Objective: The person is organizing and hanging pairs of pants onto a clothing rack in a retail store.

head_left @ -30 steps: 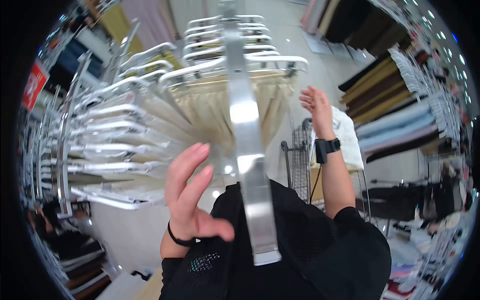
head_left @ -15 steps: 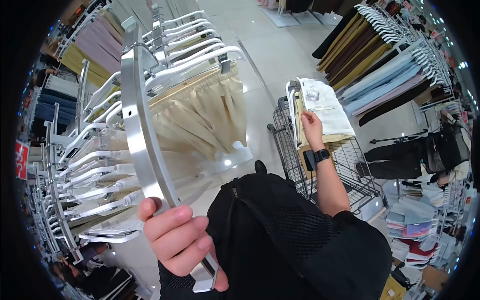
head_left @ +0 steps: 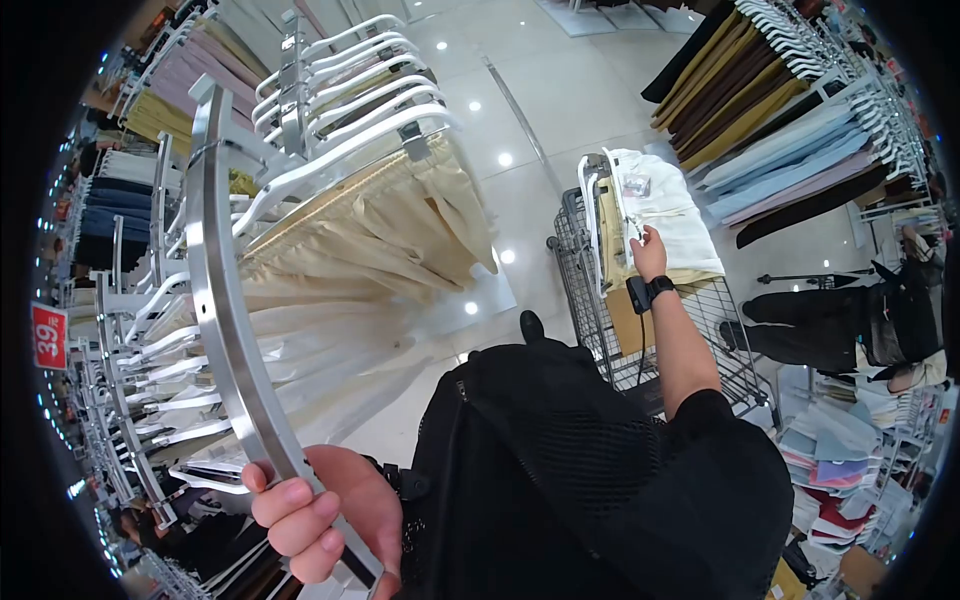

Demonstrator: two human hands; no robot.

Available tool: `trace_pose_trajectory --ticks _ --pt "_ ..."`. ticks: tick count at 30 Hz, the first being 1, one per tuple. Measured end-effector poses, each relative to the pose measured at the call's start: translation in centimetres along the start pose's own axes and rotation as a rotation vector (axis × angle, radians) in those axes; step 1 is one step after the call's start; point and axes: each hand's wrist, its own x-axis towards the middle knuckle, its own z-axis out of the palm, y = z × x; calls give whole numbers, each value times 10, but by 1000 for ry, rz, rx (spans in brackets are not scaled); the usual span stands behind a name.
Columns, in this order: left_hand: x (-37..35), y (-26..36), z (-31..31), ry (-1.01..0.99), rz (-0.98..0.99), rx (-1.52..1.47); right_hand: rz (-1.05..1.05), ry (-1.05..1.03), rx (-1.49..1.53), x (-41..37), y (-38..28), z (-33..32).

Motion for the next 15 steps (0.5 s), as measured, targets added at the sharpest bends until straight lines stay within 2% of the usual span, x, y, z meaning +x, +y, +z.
trace_pose_trajectory --ticks 2,3,4,6,11,12,14,15 --pt "-7 -5 -5 10 56 -11 -28 -9 -200 13 8 11" --pt "19 -15 37 195 224 8 16 -75 -238 19 11 15" --pt "12 -11 26 186 230 11 17 -81 -228 23 13 19" --pt "-7 3 -8 0 0 64 161 -259 -296 30 18 28" --pt "0 4 -10 -2 13 165 180 -401 -193 44 78 73" --pt "-1 5 -10 -9 15 172 178 -410 -189 43 77 80" --pt "-3 7 -11 32 -2 226 0 -193 -209 37 77 91" --pt "-6 6 -15 43 3 211 32 -169 -94 31 59 84"
